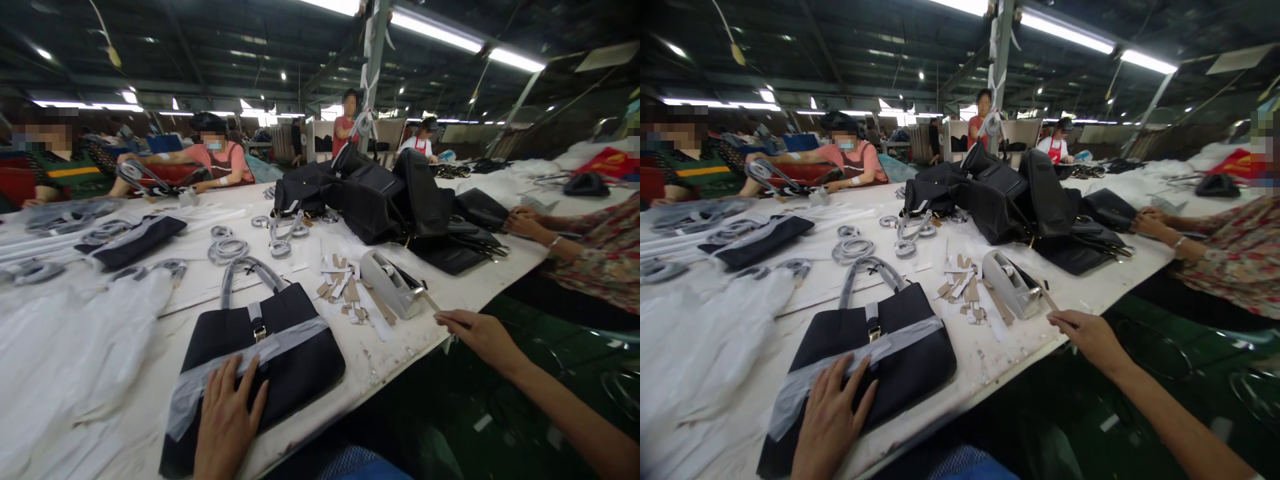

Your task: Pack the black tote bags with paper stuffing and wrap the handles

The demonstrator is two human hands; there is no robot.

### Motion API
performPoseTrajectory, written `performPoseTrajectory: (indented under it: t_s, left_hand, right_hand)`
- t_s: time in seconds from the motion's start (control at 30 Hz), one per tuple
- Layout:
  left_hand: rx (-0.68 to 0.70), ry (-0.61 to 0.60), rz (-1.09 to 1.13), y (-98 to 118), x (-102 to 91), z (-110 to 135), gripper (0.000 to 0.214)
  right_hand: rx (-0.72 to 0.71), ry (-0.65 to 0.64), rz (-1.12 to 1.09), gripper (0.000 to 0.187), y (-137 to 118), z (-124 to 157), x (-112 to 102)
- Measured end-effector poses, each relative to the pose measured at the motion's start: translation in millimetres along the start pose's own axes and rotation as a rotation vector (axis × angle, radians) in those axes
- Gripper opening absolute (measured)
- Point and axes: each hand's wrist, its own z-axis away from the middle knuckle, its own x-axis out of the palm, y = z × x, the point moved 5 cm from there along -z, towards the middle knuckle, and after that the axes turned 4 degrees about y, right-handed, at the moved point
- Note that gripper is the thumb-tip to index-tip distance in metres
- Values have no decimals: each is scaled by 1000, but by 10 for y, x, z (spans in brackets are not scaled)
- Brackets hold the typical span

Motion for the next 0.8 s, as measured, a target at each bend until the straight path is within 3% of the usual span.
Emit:
performPoseTrajectory:
  t_s: [0.13,0.27,0.37,0.53,0.67,0.8]
  left_hand:
    - [-2,-30,33,-4,-27,-14,47]
    - [-31,-70,58,13,-94,-22,45]
    - [-81,-101,84,29,-128,-33,46]
    - [-130,-104,148,38,-140,-26,49]
    - [-161,-90,205,33,-149,-5,50]
    - [-185,-81,248,21,-144,3,50]
  right_hand:
    - [-203,-118,-6,31,-584,-20,41]
    - [-307,-224,-98,32,-1326,-107,293]
    - [-334,-363,-196,35,-1998,-136,609]
    - [-403,-743,-371,36,-3015,-95,1316]
    - [-400,-880,-370,38,-3364,-169,1909]
    - [-369,-874,-201,40,-3364,-304,2346]
